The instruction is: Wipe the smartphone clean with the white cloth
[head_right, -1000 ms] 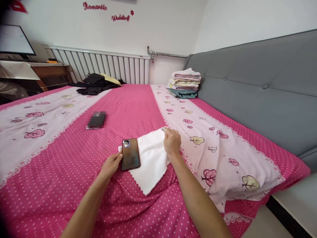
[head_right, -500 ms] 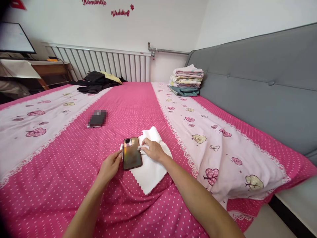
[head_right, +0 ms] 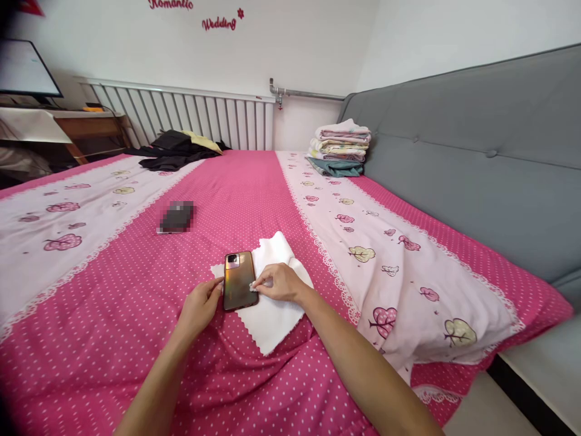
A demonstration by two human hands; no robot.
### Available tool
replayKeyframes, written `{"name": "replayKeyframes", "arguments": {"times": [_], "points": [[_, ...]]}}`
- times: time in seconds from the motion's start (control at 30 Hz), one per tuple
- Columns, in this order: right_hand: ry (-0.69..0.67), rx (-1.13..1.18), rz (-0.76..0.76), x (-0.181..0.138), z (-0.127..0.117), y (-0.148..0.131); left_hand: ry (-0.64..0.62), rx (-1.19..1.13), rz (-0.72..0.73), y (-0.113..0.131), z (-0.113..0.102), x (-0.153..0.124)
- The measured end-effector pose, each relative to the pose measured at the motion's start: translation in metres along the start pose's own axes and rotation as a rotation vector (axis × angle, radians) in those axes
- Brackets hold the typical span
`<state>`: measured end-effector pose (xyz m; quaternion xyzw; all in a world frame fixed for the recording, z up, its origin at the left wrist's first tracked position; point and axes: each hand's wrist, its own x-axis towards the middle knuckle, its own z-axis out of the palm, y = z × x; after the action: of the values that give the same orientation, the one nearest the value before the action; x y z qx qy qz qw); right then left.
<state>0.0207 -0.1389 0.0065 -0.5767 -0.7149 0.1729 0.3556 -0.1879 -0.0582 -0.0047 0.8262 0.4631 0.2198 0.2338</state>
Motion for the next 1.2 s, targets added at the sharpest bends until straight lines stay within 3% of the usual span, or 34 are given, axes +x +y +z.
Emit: {"name": "replayKeyframes", "arguments": {"times": [0.37, 0.63, 0.87, 1.03, 1.2], "points": [[0.087, -0.157, 0.145, 0.023, 0.016, 0.004, 0.007, 0.017, -0.017, 0.002, 0.000, -0.001], [0.193, -0.285, 0.255, 0.059, 0.030, 0.019, 0.016, 0.013, -0.007, 0.001, 0.000, -0.003], [0.185, -0.298, 0.263, 0.091, 0.035, 0.033, 0.019, 0.029, -0.023, 0.001, 0.002, -0.005], [0.227, -0.258, 0.214, 0.085, 0.038, 0.040, -0.004, 0.011, -0.030, -0.001, 0.003, -0.002], [0.205, -0.157, 0.157, 0.061, 0.034, 0.029, -0.087, -0.038, 0.007, -0.003, -0.001, -0.002]]}}
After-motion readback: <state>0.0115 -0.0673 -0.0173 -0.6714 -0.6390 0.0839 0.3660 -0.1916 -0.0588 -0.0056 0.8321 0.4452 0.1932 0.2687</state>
